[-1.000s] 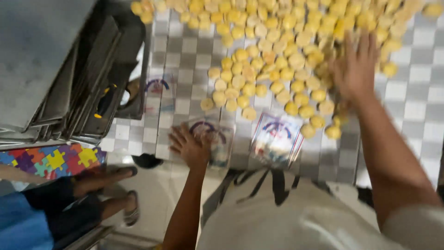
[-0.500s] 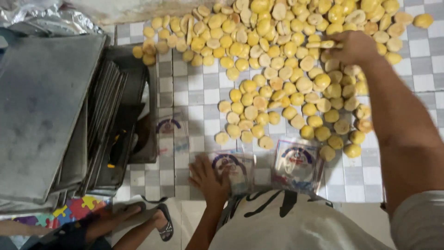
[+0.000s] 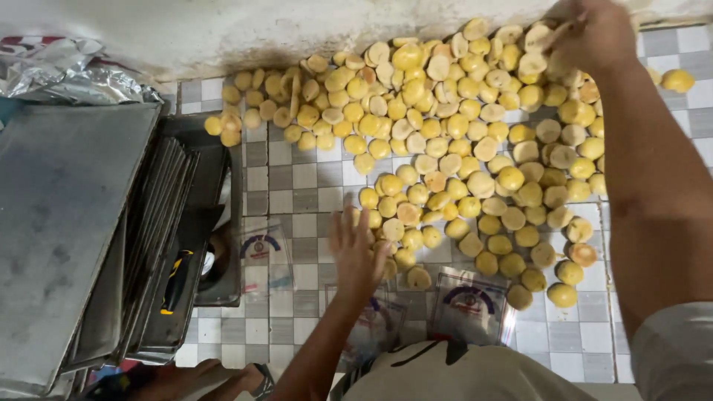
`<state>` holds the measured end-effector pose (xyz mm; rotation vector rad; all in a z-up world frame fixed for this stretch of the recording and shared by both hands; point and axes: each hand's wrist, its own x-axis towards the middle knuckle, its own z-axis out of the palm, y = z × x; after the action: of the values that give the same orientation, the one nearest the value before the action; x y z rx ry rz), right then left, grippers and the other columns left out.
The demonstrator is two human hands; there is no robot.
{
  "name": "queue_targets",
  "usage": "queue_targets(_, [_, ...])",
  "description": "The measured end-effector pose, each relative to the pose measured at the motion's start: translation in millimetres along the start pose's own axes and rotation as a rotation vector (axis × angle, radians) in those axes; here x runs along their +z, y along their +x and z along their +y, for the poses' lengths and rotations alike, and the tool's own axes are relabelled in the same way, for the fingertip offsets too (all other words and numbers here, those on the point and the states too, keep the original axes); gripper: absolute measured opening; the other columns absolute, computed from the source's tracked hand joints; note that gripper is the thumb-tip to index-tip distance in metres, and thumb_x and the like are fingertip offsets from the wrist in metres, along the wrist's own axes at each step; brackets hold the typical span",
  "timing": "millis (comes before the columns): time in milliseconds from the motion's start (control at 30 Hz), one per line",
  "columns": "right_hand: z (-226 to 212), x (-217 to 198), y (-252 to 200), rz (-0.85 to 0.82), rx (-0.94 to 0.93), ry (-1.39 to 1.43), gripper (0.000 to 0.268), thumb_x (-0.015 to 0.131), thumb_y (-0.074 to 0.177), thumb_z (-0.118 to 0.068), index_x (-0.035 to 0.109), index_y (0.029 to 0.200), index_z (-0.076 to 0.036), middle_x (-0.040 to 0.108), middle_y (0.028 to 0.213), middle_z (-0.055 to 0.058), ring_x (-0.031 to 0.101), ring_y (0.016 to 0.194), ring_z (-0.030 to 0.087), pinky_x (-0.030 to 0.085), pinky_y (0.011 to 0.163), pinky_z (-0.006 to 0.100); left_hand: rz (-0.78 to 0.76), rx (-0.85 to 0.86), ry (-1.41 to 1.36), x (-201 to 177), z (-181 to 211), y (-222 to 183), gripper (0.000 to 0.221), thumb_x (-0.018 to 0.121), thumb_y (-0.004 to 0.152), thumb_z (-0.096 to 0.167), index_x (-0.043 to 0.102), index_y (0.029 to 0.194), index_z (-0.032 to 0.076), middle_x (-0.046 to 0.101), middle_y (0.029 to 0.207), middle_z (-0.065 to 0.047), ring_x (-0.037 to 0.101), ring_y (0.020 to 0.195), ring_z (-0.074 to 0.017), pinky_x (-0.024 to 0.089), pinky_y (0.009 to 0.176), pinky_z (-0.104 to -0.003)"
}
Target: Packing small yellow pastries into individual plastic bags from a large pile on a table.
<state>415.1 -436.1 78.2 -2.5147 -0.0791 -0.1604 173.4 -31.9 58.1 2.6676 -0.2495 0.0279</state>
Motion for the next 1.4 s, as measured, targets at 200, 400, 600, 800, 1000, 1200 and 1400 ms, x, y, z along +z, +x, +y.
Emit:
queue_targets(200, [59.5,18.2,-90.6,0.362,0.457,-0.259,0.072,0.082,0.12,-0.009,0.015,0.144,0.001,0.015,0.146,0.03,0.013,0.134,0.044,0.015,0.112,0.055,-0.205,-0.123,0.012,45.7,-7.4,49.6,0.078,0.039,0.083,0.064,0.025,0.143,0.016,0.015,0.15,-0.02,0.013,0.135,-0.0438,0.011,0.102,-0.063])
queue_targets(400, [-40.7,36.7,-171.2,-0.095,0.72,-0.235,0.061,0.033,0.095,-0.022,0.01,0.15,-0.009,-0.009,0.146,0.021,-0.009,0.128,0.053,0.003,0.104,0.07,-0.355,-0.026,0.075,54.5,20.8,46.9,0.092,0.036,0.081,0.071,0.008,0.146,0.012,0.001,0.152,-0.016,0.002,0.138,-0.0359,0.005,0.106,-0.061])
queue_targets(600, [-68.5,29.1,-185.2,-0.354,0.617,-0.221,0.073,0.035,0.085,-0.055,0.022,0.144,-0.014,0.001,0.152,0.012,-0.008,0.134,0.044,-0.001,0.102,0.066,-0.455,0.175,-0.003,44.4,55.0,41.6,0.075,0.031,0.081,0.068,0.023,0.141,0.024,0.017,0.151,-0.007,0.007,0.138,-0.0355,-0.007,0.105,-0.063])
queue_targets(800, [-103.6,37.2,-126.3,-0.3,0.266,-0.117,0.054,0.048,0.085,-0.023,0.028,0.134,-0.016,0.004,0.148,0.024,-0.005,0.13,0.047,-0.001,0.099,0.072,-0.2,0.395,0.108,69.4,68.5,131.5,0.061,0.038,0.093,0.054,0.028,0.144,0.021,0.004,0.152,-0.011,-0.001,0.139,-0.0357,0.002,0.112,-0.059])
queue_targets(1000, [-56.4,73.1,-155.3,-0.284,0.085,-0.287,0.067,0.046,0.084,-0.052,0.035,0.143,-0.023,0.014,0.153,0.016,0.009,0.134,0.051,0.022,0.1,0.067,-0.435,0.377,0.212,59.4,91.1,159.9,0.071,0.046,0.089,0.057,0.029,0.145,0.018,0.004,0.154,-0.013,-0.009,0.14,-0.0374,-0.011,0.104,-0.066])
queue_targets(1200, [-43.6,30.7,-131.6,-0.172,-0.037,-0.204,0.054,0.033,0.095,-0.04,0.035,0.141,-0.01,0.022,0.148,0.025,0.012,0.135,0.045,0.0,0.097,0.074,-0.657,0.454,0.24,50.7,103.2,143.9,0.071,0.031,0.091,0.059,0.007,0.147,0.021,-0.021,0.146,-0.01,-0.019,0.134,-0.0303,-0.013,0.106,-0.061])
queue_targets(1400, [-27.4,65.7,-107.3,-0.431,0.121,-0.375,0.089,0.002,0.076,-0.077,-0.024,0.142,-0.023,-0.034,0.143,0.007,-0.034,0.129,0.027,-0.022,0.102,0.057,-0.688,0.618,0.243,66.7,90.4,154.9,0.076,0.03,0.09,0.065,0.007,0.148,0.022,-0.019,0.148,-0.008,-0.017,0.136,-0.0299,-0.007,0.11,-0.055])
